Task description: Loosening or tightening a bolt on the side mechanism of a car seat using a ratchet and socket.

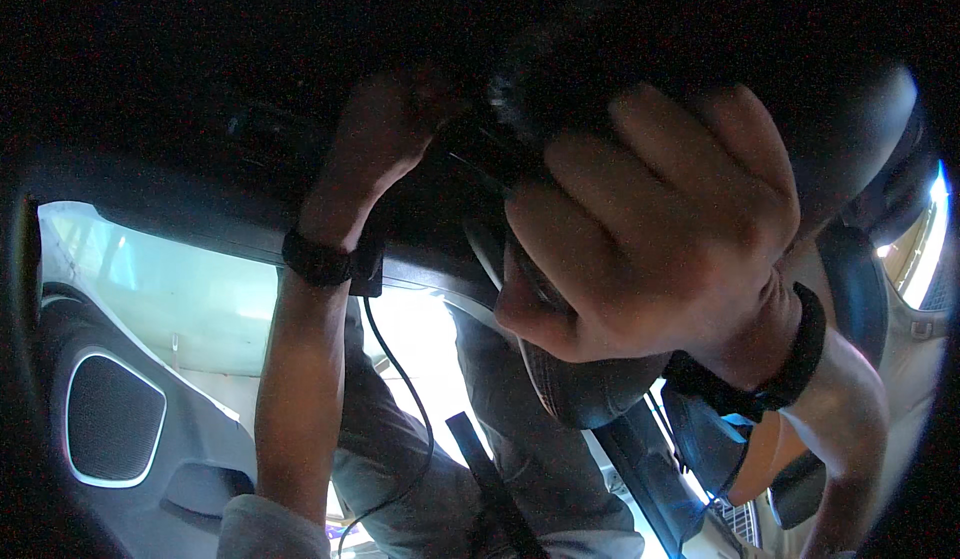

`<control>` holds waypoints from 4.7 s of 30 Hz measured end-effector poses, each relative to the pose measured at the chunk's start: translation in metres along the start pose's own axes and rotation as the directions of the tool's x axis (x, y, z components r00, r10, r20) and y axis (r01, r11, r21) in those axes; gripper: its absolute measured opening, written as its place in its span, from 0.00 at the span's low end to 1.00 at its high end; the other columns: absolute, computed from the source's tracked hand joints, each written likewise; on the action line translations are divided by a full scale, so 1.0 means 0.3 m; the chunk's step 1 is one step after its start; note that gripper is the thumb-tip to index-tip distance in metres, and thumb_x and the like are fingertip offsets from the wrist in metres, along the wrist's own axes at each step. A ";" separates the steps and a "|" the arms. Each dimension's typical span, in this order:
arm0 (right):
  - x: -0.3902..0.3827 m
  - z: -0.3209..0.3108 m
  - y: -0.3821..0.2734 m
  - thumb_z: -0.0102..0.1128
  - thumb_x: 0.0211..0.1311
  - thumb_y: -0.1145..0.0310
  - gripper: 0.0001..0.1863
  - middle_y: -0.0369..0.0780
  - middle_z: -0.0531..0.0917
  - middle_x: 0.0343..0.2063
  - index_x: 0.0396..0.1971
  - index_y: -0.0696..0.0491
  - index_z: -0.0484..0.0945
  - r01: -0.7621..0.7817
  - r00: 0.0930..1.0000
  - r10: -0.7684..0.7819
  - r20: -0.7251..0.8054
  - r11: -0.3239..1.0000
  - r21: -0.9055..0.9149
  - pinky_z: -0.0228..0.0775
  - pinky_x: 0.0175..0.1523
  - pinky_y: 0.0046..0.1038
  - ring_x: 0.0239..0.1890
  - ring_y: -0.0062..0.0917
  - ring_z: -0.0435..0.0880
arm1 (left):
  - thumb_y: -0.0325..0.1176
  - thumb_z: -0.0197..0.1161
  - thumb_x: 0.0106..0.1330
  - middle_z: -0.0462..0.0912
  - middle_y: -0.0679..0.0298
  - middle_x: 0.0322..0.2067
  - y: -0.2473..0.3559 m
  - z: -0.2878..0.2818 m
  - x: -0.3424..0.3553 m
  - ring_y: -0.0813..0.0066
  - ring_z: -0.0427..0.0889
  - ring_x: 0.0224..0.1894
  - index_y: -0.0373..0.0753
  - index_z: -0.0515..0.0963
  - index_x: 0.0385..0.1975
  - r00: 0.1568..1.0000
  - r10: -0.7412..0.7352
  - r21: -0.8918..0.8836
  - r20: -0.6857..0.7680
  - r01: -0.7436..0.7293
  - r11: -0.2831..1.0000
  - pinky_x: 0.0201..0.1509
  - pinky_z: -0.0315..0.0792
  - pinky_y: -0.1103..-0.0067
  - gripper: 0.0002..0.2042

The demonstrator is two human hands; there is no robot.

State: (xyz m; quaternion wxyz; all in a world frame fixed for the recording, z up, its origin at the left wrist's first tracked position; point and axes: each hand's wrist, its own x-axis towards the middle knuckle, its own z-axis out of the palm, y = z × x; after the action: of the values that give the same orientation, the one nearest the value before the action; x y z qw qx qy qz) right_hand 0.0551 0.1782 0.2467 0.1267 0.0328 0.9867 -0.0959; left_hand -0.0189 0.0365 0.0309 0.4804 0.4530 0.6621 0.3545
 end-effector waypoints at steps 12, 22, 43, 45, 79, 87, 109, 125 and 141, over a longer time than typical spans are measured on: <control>0.009 0.028 -0.006 0.58 0.37 0.55 0.14 0.32 0.66 0.11 0.09 0.44 0.65 0.028 0.997 -0.030 -0.076 0.999 -0.029 0.50 0.27 0.29 0.15 0.24 0.61 | 0.36 0.65 0.64 0.86 0.55 0.35 -0.001 -0.029 0.011 0.56 0.86 0.38 0.39 0.85 0.36 0.992 -0.113 -0.185 0.049 0.120 0.975 0.46 0.79 0.66 0.09; 0.004 0.019 0.014 0.59 0.40 0.52 0.16 0.33 0.67 0.12 0.10 0.45 0.65 0.063 0.996 -0.064 -0.067 0.998 -0.018 0.51 0.27 0.29 0.15 0.24 0.62 | 0.36 0.66 0.63 0.85 0.54 0.36 -0.003 -0.007 -0.002 0.58 0.86 0.37 0.41 0.86 0.34 0.998 0.030 0.038 -0.055 -0.028 0.999 0.46 0.79 0.66 0.07; 0.034 0.014 -0.002 0.62 0.33 0.55 0.14 0.32 0.66 0.13 0.10 0.46 0.67 0.016 1.000 -0.016 -0.011 1.000 0.007 0.51 0.28 0.29 0.16 0.25 0.61 | 0.38 0.62 0.67 0.87 0.56 0.39 0.010 -0.019 -0.006 0.57 0.86 0.40 0.42 0.86 0.35 0.994 -0.093 -0.186 -0.051 0.082 0.979 0.47 0.78 0.65 0.09; 0.032 0.014 0.000 0.62 0.33 0.55 0.14 0.32 0.66 0.13 0.10 0.46 0.67 0.023 1.000 -0.023 -0.017 1.000 0.005 0.51 0.27 0.29 0.16 0.25 0.61 | 0.36 0.61 0.68 0.87 0.55 0.39 0.020 -0.029 -0.001 0.57 0.86 0.39 0.42 0.86 0.36 0.991 -0.131 -0.157 -0.021 0.126 0.980 0.47 0.79 0.65 0.08; 0.037 0.018 0.013 0.61 0.36 0.57 0.13 0.32 0.67 0.13 0.11 0.46 0.68 0.120 0.991 -0.119 -0.061 0.993 0.009 0.52 0.26 0.27 0.15 0.24 0.61 | 0.36 0.63 0.64 0.85 0.52 0.33 -0.036 0.023 -0.003 0.52 0.85 0.37 0.39 0.84 0.34 0.950 0.101 -0.177 -0.294 -0.158 0.971 0.47 0.78 0.62 0.08; 0.041 0.017 -0.001 0.61 0.38 0.56 0.13 0.33 0.66 0.13 0.12 0.47 0.69 0.074 0.997 -0.075 -0.020 0.997 -0.007 0.52 0.27 0.29 0.16 0.25 0.62 | 0.39 0.65 0.63 0.85 0.55 0.29 0.009 -0.024 -0.014 0.54 0.85 0.35 0.41 0.82 0.28 0.990 0.009 0.052 -0.143 -0.002 0.999 0.43 0.78 0.63 0.09; 0.043 0.030 0.010 0.60 0.44 0.52 0.16 0.32 0.65 0.13 0.12 0.47 0.69 0.122 0.992 -0.123 -0.017 0.992 -0.031 0.51 0.27 0.29 0.16 0.25 0.61 | 0.28 0.61 0.61 0.85 0.49 0.36 -0.006 -0.010 -0.005 0.51 0.85 0.40 0.39 0.85 0.34 0.989 0.078 -0.138 -0.129 -0.096 0.986 0.48 0.78 0.64 0.06; 0.040 -0.010 0.036 0.62 0.37 0.56 0.13 0.33 0.66 0.13 0.13 0.48 0.70 0.213 0.977 -0.211 0.039 0.976 -0.038 0.51 0.26 0.28 0.16 0.26 0.62 | 0.29 0.62 0.63 0.86 0.51 0.39 -0.046 -0.011 -0.012 0.52 0.85 0.41 0.39 0.82 0.46 0.998 0.066 0.262 -0.002 -0.063 0.963 0.47 0.79 0.64 0.12; 0.081 -0.006 -0.003 0.62 0.36 0.56 0.13 0.34 0.67 0.13 0.12 0.48 0.70 0.239 0.971 -0.239 0.015 0.957 -0.165 0.54 0.27 0.30 0.16 0.27 0.64 | 0.36 0.66 0.61 0.85 0.51 0.32 -0.030 0.017 0.005 0.52 0.84 0.37 0.38 0.84 0.31 0.957 0.174 0.003 -0.233 -0.178 0.984 0.46 0.78 0.62 0.08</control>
State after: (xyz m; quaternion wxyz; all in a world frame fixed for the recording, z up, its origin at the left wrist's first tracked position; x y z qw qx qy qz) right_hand 0.0313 0.1787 0.2422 0.1139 -0.0971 0.9883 -0.0282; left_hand -0.0165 0.0349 0.0208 0.3703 0.4612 0.6675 0.4524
